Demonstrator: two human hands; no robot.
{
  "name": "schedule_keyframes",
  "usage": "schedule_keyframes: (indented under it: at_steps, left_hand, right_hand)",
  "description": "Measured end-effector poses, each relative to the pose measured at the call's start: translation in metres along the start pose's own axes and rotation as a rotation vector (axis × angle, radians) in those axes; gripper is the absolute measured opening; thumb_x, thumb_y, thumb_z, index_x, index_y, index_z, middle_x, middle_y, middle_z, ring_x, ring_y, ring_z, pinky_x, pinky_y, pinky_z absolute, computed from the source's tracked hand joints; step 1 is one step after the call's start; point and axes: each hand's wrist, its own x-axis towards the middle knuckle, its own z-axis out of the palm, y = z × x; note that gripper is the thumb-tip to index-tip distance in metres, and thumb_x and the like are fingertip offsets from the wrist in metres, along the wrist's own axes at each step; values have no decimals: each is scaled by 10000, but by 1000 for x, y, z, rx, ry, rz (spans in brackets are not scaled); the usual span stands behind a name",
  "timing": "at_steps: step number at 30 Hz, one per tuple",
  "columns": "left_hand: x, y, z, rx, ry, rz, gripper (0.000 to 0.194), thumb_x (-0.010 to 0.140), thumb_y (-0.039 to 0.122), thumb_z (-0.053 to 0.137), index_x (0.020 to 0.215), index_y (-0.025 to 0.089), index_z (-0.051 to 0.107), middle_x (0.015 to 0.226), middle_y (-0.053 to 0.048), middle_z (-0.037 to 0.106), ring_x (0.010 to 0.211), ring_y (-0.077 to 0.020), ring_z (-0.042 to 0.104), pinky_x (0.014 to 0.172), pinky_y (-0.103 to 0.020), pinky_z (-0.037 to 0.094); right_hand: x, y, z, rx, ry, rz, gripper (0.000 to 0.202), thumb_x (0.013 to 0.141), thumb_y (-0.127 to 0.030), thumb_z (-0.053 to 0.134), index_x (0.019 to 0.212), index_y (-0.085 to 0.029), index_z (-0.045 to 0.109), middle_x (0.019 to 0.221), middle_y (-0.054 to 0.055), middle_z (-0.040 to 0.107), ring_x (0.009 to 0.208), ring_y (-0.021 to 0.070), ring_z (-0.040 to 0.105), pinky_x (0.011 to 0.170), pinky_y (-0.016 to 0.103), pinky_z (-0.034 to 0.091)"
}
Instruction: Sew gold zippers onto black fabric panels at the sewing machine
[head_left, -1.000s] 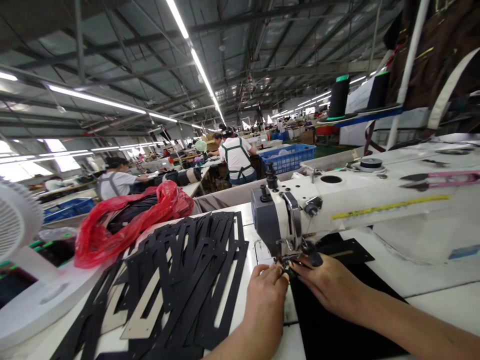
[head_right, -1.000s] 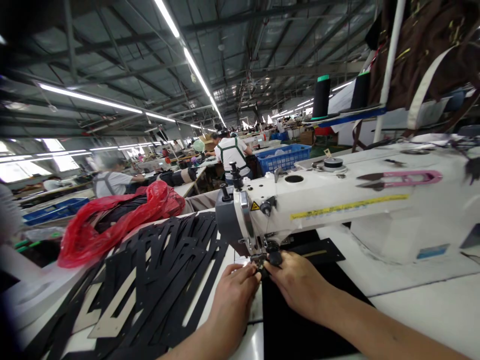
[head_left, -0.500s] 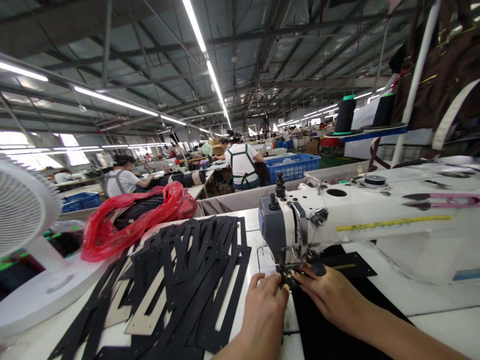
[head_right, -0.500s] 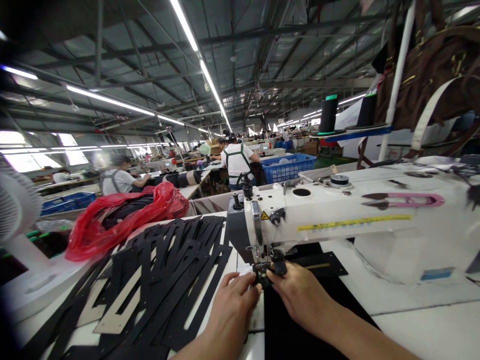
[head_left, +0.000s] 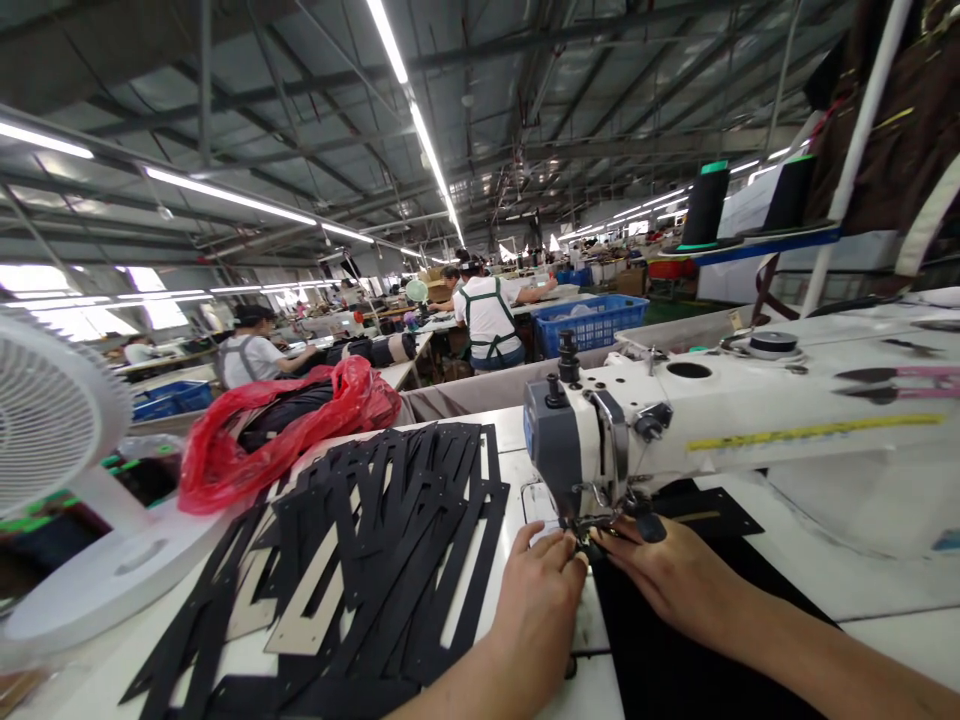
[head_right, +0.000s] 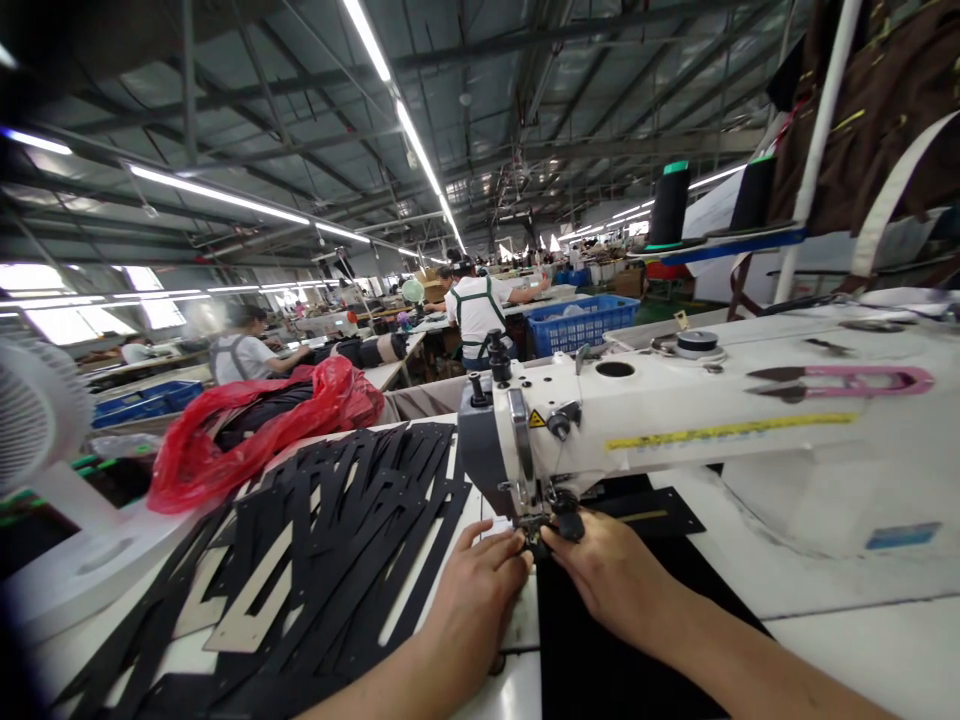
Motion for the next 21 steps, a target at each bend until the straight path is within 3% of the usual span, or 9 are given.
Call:
schedule_keyframes:
  at_steps: [21]
  left_hand:
    - [-1, 1, 4, 33, 47, -7, 62, 868, 184, 571, 902, 180, 622, 1030, -38, 676, 984, -167, 612, 930, -336, 403]
  right_hand:
    - [-8, 3, 14, -39, 64, 3, 289, 896, -164, 349, 986, -205, 621, 962, 65, 672, 906, 181, 639, 795, 308, 525]
